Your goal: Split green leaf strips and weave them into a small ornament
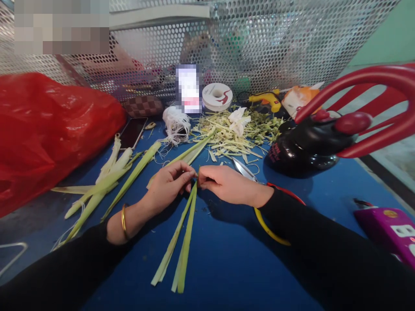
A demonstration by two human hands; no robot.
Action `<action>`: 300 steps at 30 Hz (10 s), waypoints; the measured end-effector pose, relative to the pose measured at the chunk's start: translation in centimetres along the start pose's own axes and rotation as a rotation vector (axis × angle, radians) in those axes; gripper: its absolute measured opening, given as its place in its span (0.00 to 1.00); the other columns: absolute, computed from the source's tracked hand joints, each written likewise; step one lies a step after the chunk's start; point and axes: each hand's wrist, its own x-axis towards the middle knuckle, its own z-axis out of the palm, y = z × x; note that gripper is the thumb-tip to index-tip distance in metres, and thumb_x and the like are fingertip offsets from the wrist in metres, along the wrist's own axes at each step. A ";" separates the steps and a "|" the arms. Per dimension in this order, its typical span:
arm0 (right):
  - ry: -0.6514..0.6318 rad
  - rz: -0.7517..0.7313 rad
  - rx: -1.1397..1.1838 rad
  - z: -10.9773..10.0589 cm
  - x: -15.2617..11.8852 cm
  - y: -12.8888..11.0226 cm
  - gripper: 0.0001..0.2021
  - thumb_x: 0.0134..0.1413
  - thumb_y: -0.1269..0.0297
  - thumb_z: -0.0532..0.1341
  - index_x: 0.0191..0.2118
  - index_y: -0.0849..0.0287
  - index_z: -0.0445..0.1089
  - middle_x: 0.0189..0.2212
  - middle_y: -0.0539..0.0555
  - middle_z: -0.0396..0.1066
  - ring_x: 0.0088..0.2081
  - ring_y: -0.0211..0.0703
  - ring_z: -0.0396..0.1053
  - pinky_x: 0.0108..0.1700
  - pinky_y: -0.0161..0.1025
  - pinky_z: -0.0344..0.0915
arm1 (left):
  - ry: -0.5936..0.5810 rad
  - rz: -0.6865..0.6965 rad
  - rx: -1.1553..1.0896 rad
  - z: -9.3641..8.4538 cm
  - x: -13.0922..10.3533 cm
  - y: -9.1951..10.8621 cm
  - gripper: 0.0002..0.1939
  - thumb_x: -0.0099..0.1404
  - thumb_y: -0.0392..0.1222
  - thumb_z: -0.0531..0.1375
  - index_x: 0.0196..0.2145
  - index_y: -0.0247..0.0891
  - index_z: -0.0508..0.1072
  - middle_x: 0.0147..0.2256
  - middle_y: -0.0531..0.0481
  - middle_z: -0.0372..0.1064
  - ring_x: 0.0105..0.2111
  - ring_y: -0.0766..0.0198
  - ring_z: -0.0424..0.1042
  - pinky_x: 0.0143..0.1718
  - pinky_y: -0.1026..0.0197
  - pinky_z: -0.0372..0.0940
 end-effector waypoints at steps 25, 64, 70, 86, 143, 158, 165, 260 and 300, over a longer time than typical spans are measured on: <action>-0.001 -0.153 -0.214 0.6 -0.1 0.1 0.10 0.60 0.76 0.49 0.28 0.57 0.55 0.26 0.48 0.58 0.29 0.38 0.56 0.33 0.35 0.52 | -0.084 0.200 0.450 -0.3 0.0 0.1 0.06 0.65 0.34 0.50 0.29 0.39 0.62 0.24 0.56 0.61 0.25 0.66 0.61 0.27 0.62 0.56; 0.248 0.297 0.241 0.5 0.4 -1.4 0.06 0.50 0.64 0.61 0.26 0.59 0.69 0.25 0.48 0.67 0.28 0.36 0.62 0.32 0.35 0.57 | -0.091 -0.039 0.061 -0.4 0.4 -0.3 0.06 0.59 0.35 0.59 0.32 0.34 0.76 0.23 0.54 0.70 0.23 0.72 0.68 0.26 0.69 0.61; 0.299 0.290 0.289 0.8 0.3 -1.0 0.06 0.51 0.64 0.60 0.27 0.60 0.71 0.27 0.49 0.70 0.30 0.37 0.64 0.33 0.35 0.59 | -0.139 -0.006 0.090 -0.3 0.3 -0.6 0.06 0.59 0.34 0.57 0.29 0.36 0.75 0.23 0.56 0.70 0.24 0.72 0.68 0.28 0.69 0.62; 0.360 0.230 0.250 1.0 0.4 -0.8 0.05 0.50 0.69 0.59 0.26 0.60 0.70 0.25 0.48 0.69 0.29 0.36 0.64 0.32 0.34 0.58 | -0.220 -0.147 0.001 -0.5 0.2 0.7 0.06 0.57 0.35 0.59 0.31 0.33 0.75 0.26 0.52 0.72 0.22 0.73 0.66 0.27 0.68 0.63; 0.250 0.052 -0.070 0.4 0.0 -1.0 0.05 0.53 0.70 0.64 0.27 0.60 0.72 0.26 0.49 0.69 0.29 0.36 0.65 0.33 0.34 0.58 | -0.068 -0.307 -0.132 -0.7 0.1 1.6 0.06 0.53 0.40 0.65 0.28 0.34 0.73 0.21 0.56 0.68 0.15 0.77 0.58 0.14 0.73 0.48; 0.103 0.007 -0.202 0.3 0.1 -0.3 0.03 0.52 0.71 0.64 0.28 0.60 0.72 0.26 0.49 0.67 0.29 0.35 0.64 0.31 0.33 0.54 | 0.006 -0.193 -0.011 -0.5 0.0 1.7 0.08 0.49 0.38 0.67 0.23 0.34 0.71 0.18 0.57 0.66 0.16 0.75 0.61 0.18 0.71 0.56; 0.074 0.012 -0.198 0.3 0.1 -0.2 0.04 0.51 0.73 0.64 0.27 0.60 0.72 0.26 0.48 0.66 0.28 0.35 0.63 0.31 0.33 0.54 | -0.011 -0.149 0.042 -0.7 0.0 1.6 0.07 0.49 0.36 0.66 0.23 0.34 0.71 0.19 0.56 0.68 0.18 0.73 0.64 0.18 0.70 0.57; 0.379 0.212 -0.014 0.4 0.5 0.1 0.10 0.58 0.67 0.56 0.25 0.58 0.60 0.20 0.48 0.63 0.24 0.37 0.60 0.31 0.37 0.55 | -0.042 0.093 0.140 -0.1 -0.1 -0.6 0.06 0.61 0.40 0.61 0.29 0.36 0.70 0.27 0.51 0.72 0.24 0.69 0.69 0.26 0.66 0.64; 0.146 0.131 0.089 1.3 0.5 0.5 0.03 0.57 0.71 0.55 0.32 0.57 0.62 0.21 0.46 0.66 0.23 0.37 0.66 0.31 0.33 0.59 | 0.064 0.127 0.110 -0.3 0.2 -0.3 0.06 0.58 0.41 0.61 0.27 0.37 0.69 0.25 0.55 0.67 0.25 0.69 0.64 0.27 0.65 0.59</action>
